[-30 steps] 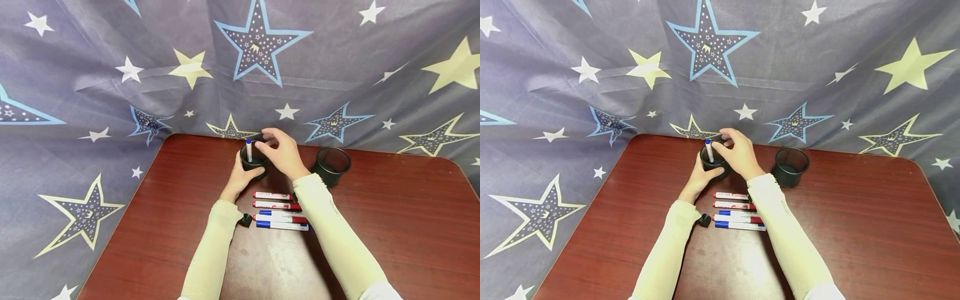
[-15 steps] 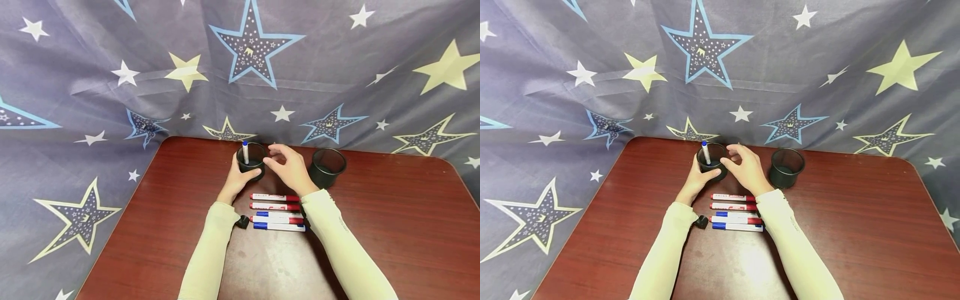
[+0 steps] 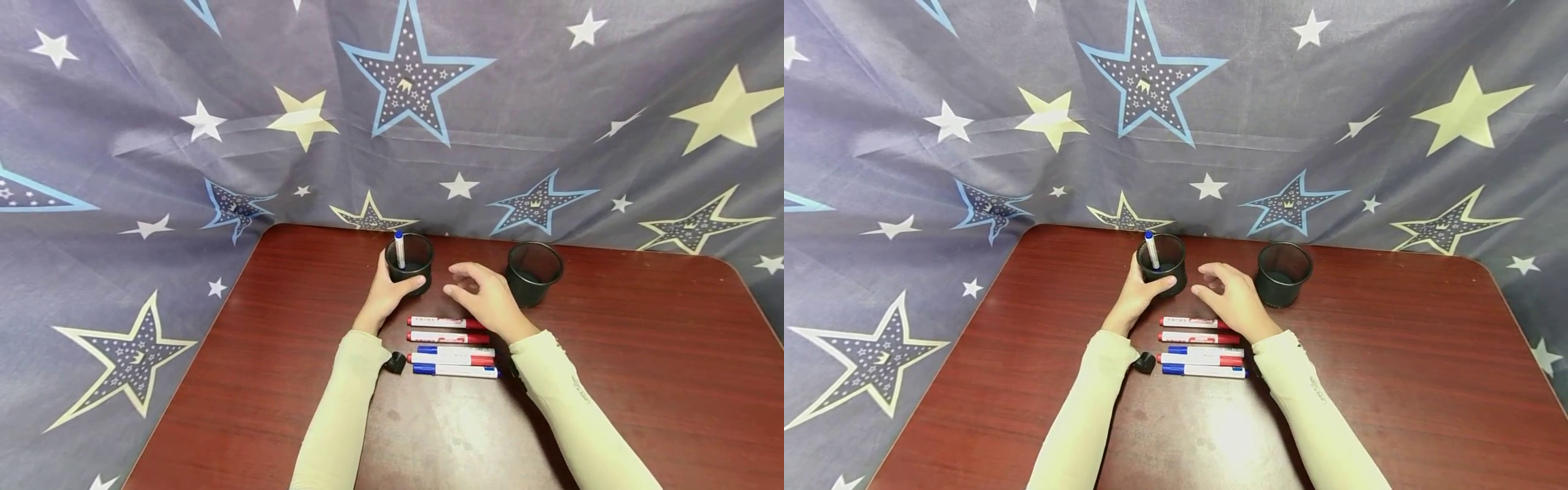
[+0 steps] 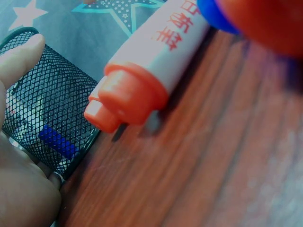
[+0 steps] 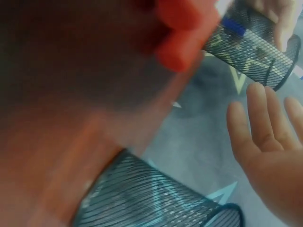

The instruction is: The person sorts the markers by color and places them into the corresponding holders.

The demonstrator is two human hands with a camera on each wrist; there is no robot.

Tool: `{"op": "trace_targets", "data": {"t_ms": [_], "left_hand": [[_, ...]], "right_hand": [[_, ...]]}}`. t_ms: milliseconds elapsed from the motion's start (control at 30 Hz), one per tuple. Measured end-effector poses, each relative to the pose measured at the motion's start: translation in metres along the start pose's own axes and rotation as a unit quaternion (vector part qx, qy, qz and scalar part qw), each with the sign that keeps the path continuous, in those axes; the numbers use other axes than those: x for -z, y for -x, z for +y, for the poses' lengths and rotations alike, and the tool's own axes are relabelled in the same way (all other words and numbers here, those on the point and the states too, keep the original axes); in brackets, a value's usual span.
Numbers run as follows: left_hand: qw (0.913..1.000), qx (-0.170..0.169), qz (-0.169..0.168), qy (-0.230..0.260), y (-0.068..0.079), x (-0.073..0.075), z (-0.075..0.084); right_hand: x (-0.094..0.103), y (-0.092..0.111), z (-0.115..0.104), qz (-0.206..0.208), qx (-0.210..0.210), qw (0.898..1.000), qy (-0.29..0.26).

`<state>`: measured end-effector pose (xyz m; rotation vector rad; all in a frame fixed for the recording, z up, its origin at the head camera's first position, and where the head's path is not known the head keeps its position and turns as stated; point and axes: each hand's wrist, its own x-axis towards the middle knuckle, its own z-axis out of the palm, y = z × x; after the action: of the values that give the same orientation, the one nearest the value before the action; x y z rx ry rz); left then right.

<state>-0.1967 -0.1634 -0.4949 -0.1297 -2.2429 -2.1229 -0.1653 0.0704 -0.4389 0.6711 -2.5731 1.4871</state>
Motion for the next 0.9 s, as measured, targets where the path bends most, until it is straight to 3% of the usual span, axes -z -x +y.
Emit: {"op": "trace_targets", "data": {"t_ms": [333, 600, 900], "left_hand": [[0.9999, 0.003, -0.005, 0.012, -0.003, 0.000, -0.003], [0.9996, 0.013, -0.021, 0.012, 0.007, 0.001, 0.023], [0.9998, 0.006, -0.006, 0.017, -0.002, 0.001, -0.003]], "right_hand": [[0.011, 0.024, 0.013, -0.030, -0.010, 0.999, 0.029], [0.023, 0.039, 0.018, -0.034, 0.001, 0.997, 0.073], [0.036, 0.059, 0.022, -0.080, 0.017, 0.989, 0.120]]}}
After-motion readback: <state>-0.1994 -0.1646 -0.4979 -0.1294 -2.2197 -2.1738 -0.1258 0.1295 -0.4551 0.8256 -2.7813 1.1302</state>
